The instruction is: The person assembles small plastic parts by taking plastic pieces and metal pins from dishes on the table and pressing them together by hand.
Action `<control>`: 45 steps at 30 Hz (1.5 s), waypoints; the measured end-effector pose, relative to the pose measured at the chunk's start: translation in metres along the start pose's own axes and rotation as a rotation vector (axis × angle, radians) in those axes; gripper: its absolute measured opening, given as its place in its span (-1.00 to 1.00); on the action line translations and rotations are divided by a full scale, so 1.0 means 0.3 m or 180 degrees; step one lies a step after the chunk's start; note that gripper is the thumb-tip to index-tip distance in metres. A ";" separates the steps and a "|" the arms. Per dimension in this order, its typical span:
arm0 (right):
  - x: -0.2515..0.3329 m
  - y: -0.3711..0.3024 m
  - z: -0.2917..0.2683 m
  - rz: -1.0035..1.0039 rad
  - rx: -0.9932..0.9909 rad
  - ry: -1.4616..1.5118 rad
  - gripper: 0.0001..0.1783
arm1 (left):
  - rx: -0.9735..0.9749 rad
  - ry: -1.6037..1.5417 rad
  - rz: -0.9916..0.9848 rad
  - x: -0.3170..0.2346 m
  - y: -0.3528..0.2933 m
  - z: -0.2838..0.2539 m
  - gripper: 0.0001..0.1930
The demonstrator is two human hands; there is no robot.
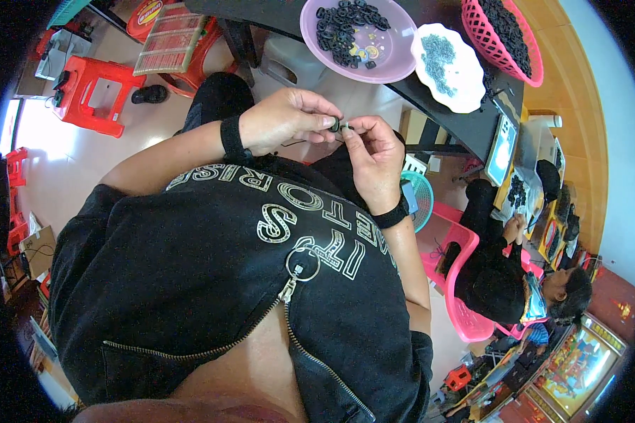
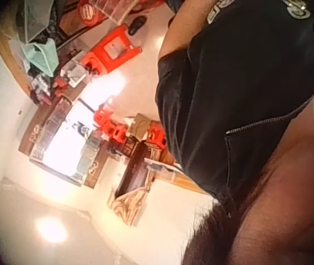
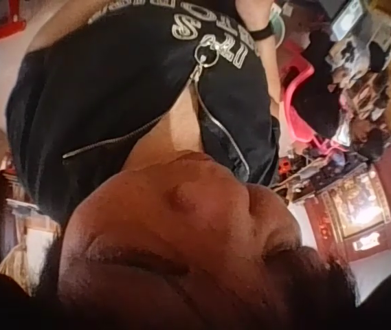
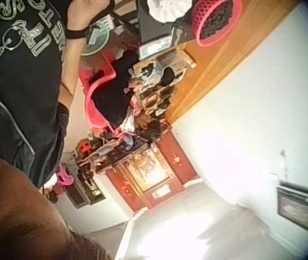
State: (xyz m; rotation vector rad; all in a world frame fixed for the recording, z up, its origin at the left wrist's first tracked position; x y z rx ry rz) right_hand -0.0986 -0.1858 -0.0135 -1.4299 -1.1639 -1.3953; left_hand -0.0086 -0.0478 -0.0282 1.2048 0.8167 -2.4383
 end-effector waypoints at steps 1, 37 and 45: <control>0.006 0.001 0.000 -0.0001 -0.0003 0.0001 -0.90 | 0.0001 0.0002 -0.0001 -0.002 0.000 0.000 -0.80; -0.013 -0.008 0.035 0.0255 -0.0380 -0.0072 -0.88 | 0.0097 0.0718 0.0373 0.004 -0.006 0.004 -0.72; -0.038 -0.008 0.034 0.0037 -0.0137 -0.0054 -0.70 | 0.0078 0.0768 0.0265 -0.012 -0.007 0.000 -0.69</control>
Point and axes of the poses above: each hand's wrist, its own y-axis towards the middle knuckle, its own z-axis out of the palm, x = y × z, the point moved 3 cm from there along y, towards the middle knuckle, and after that the axes turned 1 degree about -x, right-handed, at the moved point
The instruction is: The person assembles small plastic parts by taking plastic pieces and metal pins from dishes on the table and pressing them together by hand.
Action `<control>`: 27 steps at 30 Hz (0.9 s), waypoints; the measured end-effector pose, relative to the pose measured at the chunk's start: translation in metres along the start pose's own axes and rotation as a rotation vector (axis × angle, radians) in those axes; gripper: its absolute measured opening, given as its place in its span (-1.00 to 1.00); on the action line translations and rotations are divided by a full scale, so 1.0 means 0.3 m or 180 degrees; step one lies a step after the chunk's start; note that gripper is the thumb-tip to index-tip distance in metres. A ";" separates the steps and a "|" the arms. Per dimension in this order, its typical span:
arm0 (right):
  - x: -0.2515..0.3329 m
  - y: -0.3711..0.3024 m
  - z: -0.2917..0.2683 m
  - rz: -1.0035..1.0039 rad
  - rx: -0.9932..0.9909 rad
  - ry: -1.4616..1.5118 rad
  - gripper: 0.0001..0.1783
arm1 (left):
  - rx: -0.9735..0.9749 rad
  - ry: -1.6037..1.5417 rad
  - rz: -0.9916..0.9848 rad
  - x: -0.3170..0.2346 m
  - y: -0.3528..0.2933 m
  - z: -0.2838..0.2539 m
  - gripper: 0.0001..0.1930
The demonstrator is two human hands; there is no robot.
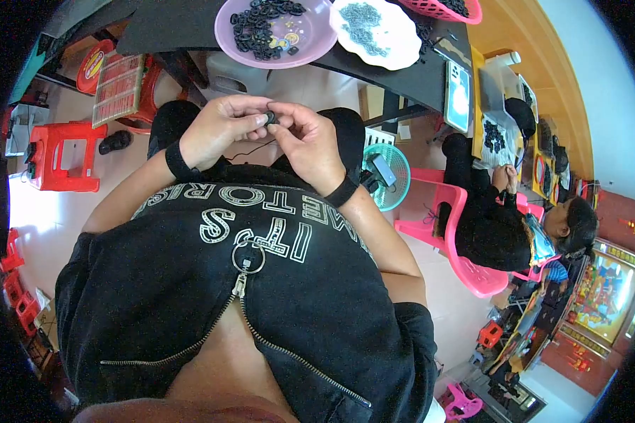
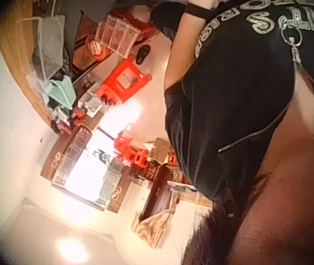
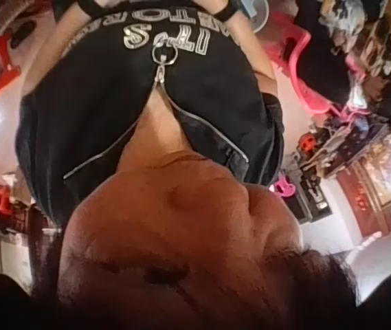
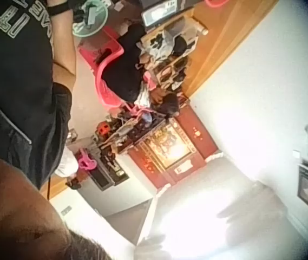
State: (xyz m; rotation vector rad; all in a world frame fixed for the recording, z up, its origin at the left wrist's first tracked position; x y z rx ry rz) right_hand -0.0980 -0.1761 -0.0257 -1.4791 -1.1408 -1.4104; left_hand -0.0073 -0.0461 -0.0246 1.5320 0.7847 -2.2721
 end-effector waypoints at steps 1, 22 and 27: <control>0.004 -0.002 -0.003 0.0007 0.0003 0.0009 -0.70 | 0.0081 0.0014 0.0002 0.001 -0.001 0.001 -0.69; 0.047 -0.019 -0.005 0.0089 0.0079 0.0283 -0.70 | 0.0083 -0.0242 -0.0429 -0.013 -0.020 0.019 -0.75; 0.042 -0.020 -0.005 -0.0004 0.0129 0.0271 -0.65 | 0.0048 -0.0232 -0.0388 0.007 -0.010 0.016 -0.74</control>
Point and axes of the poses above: each hand's wrist, its own y-axis towards the middle knuckle, its own z-axis out of the palm, x = y × z, the point moved 3 cm from there along y, towards the middle knuckle, and after that the axes turned 1 degree about -x, right-handed, at the moved point
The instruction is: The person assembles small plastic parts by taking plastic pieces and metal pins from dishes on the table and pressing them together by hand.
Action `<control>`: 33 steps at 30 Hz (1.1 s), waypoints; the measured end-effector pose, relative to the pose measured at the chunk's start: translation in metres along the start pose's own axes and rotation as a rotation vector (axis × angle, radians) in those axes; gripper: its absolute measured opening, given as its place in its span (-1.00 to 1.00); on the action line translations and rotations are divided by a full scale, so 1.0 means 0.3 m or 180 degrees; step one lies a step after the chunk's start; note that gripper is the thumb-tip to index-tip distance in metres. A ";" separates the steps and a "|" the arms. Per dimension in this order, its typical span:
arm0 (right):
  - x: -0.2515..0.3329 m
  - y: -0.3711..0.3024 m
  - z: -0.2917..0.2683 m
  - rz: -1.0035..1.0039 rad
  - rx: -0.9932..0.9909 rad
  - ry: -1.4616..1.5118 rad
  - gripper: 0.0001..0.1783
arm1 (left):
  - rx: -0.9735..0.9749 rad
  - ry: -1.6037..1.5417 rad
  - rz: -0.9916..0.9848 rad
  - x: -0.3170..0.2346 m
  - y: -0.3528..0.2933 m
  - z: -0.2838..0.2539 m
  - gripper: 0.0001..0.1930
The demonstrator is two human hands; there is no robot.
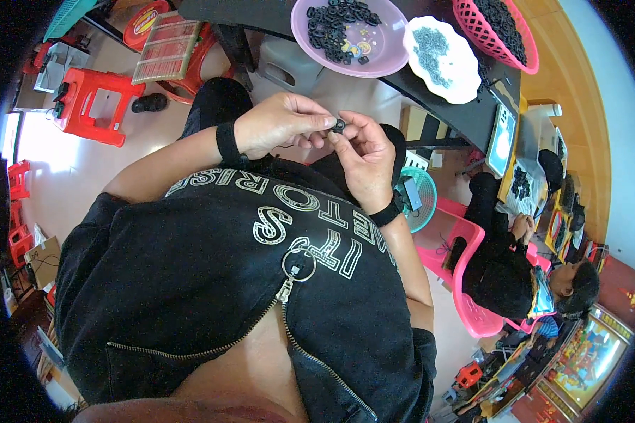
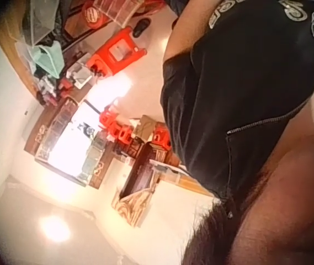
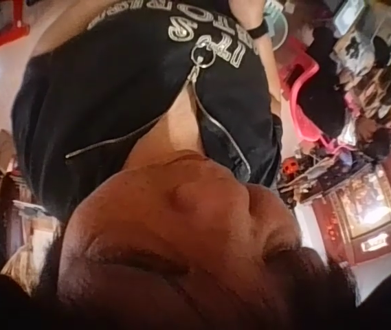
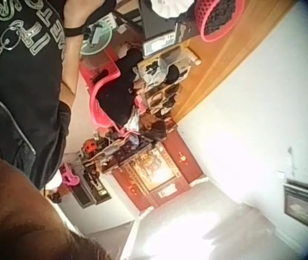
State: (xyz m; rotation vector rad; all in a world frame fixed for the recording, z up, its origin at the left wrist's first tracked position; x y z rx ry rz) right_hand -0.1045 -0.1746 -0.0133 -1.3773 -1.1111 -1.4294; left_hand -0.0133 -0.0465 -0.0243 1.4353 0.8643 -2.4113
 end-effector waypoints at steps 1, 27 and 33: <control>0.004 -0.001 0.004 0.0000 0.0012 0.0000 -0.65 | -0.0032 0.0003 -0.0004 0.001 -0.001 -0.003 -0.75; -0.018 0.008 -0.018 -0.0328 -0.0050 -0.0988 -0.63 | 0.0070 0.0120 -0.0095 -0.005 0.006 -0.007 -0.79; -0.011 0.008 -0.017 -0.0334 0.0005 -0.1103 -0.68 | 0.0164 0.0058 -0.0184 0.004 0.010 -0.014 -0.77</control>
Point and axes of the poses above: each hand's wrist, its own y-axis towards the middle knuckle, its own z-axis out of the palm, x = y × z, the point moved 3 cm from there along y, towards the middle knuckle, and after that the axes turned 1 degree about -x, right-handed, at the moved point
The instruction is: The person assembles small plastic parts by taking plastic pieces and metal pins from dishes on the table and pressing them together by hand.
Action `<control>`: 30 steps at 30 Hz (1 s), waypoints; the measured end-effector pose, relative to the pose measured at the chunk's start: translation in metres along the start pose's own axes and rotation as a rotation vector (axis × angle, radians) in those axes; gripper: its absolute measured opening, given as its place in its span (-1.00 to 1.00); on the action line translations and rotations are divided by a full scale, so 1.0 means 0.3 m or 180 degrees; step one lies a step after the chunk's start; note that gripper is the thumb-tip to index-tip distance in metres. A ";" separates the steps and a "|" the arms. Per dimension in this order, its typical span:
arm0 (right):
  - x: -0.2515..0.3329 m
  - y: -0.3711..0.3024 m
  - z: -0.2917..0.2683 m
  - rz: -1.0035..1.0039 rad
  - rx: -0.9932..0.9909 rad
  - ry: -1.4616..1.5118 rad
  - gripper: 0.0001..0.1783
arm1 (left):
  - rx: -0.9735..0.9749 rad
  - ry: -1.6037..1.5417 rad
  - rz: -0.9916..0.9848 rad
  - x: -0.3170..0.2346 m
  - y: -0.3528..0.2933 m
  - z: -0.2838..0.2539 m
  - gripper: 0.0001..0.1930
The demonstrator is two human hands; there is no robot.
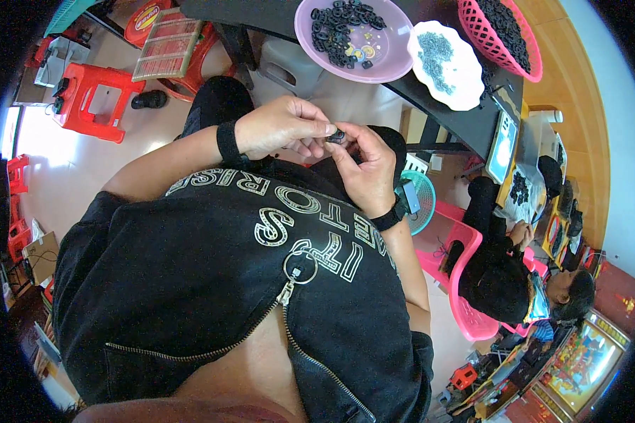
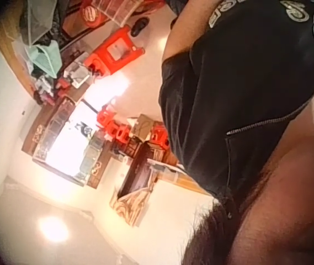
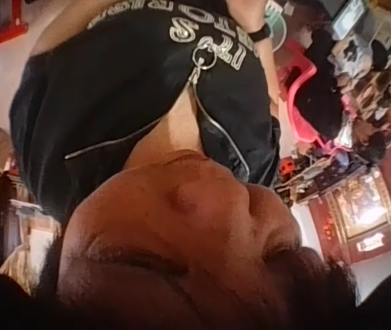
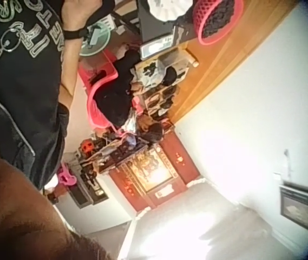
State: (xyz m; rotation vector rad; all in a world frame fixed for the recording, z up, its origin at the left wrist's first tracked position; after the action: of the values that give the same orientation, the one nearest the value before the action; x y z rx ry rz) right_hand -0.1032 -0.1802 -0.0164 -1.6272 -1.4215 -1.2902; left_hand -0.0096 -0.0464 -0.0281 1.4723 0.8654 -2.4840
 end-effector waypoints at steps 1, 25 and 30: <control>-0.002 -0.001 0.000 0.0004 -0.0004 -0.0002 -0.68 | 0.0032 0.0005 0.0009 -0.002 -0.003 0.002 -0.77; 0.006 -0.018 0.008 0.0109 0.0056 0.0464 -0.78 | 0.0051 0.0136 -0.0278 -0.012 -0.045 0.021 -0.72; 0.015 -0.019 0.004 -0.0100 0.0090 0.0168 -0.80 | 0.0097 0.0232 -0.0302 -0.001 -0.042 0.015 -0.73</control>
State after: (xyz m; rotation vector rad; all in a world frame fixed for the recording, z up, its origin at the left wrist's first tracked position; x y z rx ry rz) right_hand -0.1087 -0.1761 -0.0135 -1.5469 -1.4323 -1.3152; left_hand -0.0178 -0.0385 -0.0209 1.5761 0.9348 -2.5354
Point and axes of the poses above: each hand's wrist, its own y-axis towards the middle knuckle, its own z-axis out of the palm, x = y × z, the point moved 3 cm from there along y, towards the middle knuckle, and after that the axes turned 1 degree about -x, right-handed, at the moved point
